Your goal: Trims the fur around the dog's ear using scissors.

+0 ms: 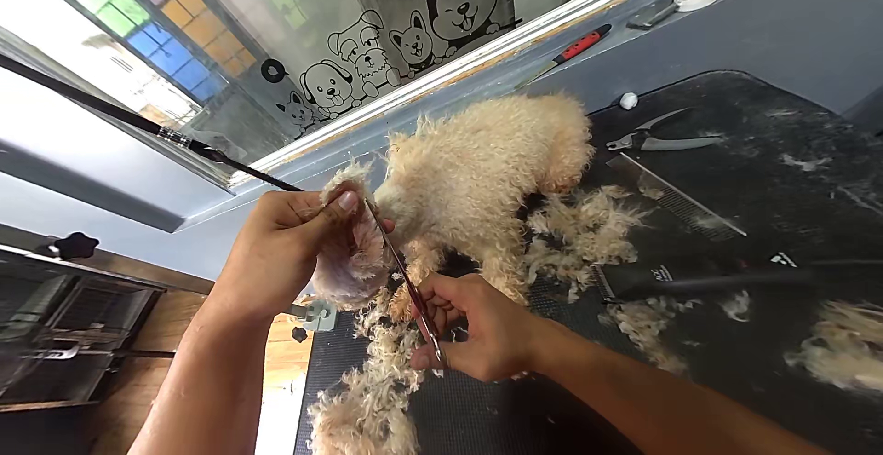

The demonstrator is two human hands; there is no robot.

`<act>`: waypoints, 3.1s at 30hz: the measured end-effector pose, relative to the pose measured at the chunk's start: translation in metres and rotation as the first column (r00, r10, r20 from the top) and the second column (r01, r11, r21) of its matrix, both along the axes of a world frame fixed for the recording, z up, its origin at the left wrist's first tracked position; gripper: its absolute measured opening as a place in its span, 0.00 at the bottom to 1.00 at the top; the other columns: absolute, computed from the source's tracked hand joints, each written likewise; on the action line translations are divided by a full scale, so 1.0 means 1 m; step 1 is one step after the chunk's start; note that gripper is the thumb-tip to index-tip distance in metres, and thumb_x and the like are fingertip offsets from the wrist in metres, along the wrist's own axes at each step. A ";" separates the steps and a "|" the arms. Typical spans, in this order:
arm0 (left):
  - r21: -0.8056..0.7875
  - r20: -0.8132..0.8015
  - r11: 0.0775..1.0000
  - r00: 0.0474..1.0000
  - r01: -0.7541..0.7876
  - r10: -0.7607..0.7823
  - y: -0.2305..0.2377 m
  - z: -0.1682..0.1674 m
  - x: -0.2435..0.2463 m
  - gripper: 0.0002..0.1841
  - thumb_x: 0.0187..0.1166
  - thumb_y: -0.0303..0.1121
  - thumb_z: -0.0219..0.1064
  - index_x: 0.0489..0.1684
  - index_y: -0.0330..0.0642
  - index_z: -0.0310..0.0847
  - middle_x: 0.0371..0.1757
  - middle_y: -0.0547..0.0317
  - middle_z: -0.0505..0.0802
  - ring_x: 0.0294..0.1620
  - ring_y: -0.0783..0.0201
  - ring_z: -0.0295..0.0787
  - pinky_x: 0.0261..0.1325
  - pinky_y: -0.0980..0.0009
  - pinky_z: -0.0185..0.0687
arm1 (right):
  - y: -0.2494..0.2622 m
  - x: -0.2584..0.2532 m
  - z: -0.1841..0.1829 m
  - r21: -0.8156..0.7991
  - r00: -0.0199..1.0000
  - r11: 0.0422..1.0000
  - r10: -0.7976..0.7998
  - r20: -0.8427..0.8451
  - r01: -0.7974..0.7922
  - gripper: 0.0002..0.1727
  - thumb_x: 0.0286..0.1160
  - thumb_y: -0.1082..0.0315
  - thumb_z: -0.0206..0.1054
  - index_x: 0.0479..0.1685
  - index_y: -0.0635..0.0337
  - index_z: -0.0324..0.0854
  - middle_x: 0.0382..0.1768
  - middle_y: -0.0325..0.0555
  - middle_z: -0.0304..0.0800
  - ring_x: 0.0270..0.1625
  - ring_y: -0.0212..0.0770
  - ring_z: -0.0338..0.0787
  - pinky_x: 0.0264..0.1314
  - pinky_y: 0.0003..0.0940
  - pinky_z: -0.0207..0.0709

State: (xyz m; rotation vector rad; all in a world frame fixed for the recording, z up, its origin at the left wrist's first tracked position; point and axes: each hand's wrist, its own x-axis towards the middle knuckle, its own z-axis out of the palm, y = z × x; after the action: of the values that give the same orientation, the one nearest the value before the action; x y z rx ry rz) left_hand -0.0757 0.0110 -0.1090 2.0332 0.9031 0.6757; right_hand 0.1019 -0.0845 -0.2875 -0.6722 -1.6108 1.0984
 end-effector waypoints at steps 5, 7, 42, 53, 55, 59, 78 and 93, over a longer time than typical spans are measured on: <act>-0.029 -0.012 1.000 1.000 0.007 -0.008 -0.002 0.002 0.001 0.17 0.91 0.34 0.57 0.39 0.37 0.91 0.39 0.48 0.97 0.40 0.59 0.96 0.48 0.63 0.94 | 0.005 0.000 0.005 0.026 1.000 0.999 -0.027 0.015 0.026 0.22 0.72 0.51 0.79 0.49 0.59 0.81 0.31 0.34 0.87 0.31 0.23 0.87 0.38 0.20 0.84; -0.030 -0.011 1.000 1.000 0.006 -0.007 -0.001 0.002 0.001 0.17 0.91 0.35 0.56 0.38 0.37 0.91 0.37 0.49 0.97 0.38 0.60 0.96 0.47 0.64 0.94 | 0.005 -0.001 0.004 0.011 0.999 0.999 -0.031 0.008 0.031 0.21 0.72 0.53 0.79 0.50 0.59 0.81 0.31 0.34 0.88 0.30 0.23 0.87 0.37 0.20 0.84; 0.008 -0.187 0.982 0.965 0.188 -0.183 0.001 0.007 0.005 0.18 0.91 0.39 0.58 0.33 0.44 0.92 0.31 0.61 0.96 0.30 0.69 0.91 0.34 0.73 0.88 | 0.007 0.059 0.116 0.424 0.832 0.757 -0.555 0.015 0.497 0.23 0.70 0.66 0.79 0.64 0.61 0.80 0.58 0.40 0.90 0.47 0.32 0.95 0.50 0.30 0.95; 0.249 -0.313 0.939 0.937 0.236 -0.153 -0.019 -0.001 0.006 0.11 0.88 0.38 0.63 0.54 0.49 0.92 0.39 0.72 0.96 0.39 0.81 0.91 0.47 0.78 0.89 | 0.040 0.064 0.175 0.543 0.694 0.840 -0.403 0.596 0.021 0.17 0.65 0.65 0.72 0.55 0.45 0.86 0.37 0.24 0.92 0.39 0.22 0.91 0.43 0.28 0.90; 0.535 -0.253 0.838 0.967 0.112 0.032 -0.039 -0.005 -0.001 0.18 0.83 0.42 0.68 0.67 0.48 0.86 0.53 0.70 0.96 0.54 0.78 0.91 0.61 0.70 0.88 | 0.044 0.065 0.176 0.524 0.715 0.852 -0.377 0.589 0.017 0.18 0.64 0.66 0.72 0.56 0.47 0.86 0.39 0.26 0.93 0.39 0.23 0.92 0.42 0.27 0.91; 0.748 -0.017 0.650 0.976 -0.130 0.215 -0.120 -0.060 0.011 0.09 0.81 0.41 0.66 0.37 0.50 0.90 0.58 0.62 0.92 0.63 0.61 0.86 0.67 0.55 0.82 | 0.053 0.069 0.184 0.387 0.736 0.922 -0.284 0.614 0.033 0.18 0.64 0.68 0.78 0.55 0.45 0.86 0.37 0.26 0.94 0.33 0.25 0.91 0.34 0.25 0.89; -0.382 0.827 0.858 -0.286 0.345 0.483 -0.069 -0.124 0.111 0.10 0.85 0.34 0.65 0.57 0.42 0.82 0.53 0.49 0.90 0.54 0.57 0.89 0.65 0.57 0.84 | 0.053 0.067 0.188 0.137 0.709 0.989 -0.135 0.692 0.055 0.20 0.60 0.66 0.83 0.54 0.50 0.87 0.33 0.38 0.95 0.30 0.40 0.94 0.32 0.36 0.93; -0.445 0.859 0.875 -0.185 0.192 0.477 -0.068 -0.119 0.106 0.09 0.80 0.28 0.72 0.53 0.38 0.85 0.51 0.48 0.92 0.49 0.57 0.93 0.61 0.56 0.89 | 0.012 0.135 0.177 0.016 0.517 0.999 0.006 0.856 -0.039 0.22 0.73 0.44 0.74 0.61 0.43 0.89 0.37 0.31 0.94 0.32 0.32 0.93 0.30 0.28 0.91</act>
State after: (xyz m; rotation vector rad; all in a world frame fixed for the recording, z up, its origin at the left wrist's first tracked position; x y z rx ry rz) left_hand 0.0301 -0.0568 -0.2280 0.3369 0.1496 1.6760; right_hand 0.2365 -0.0723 -0.1107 -1.3195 -2.4799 0.7491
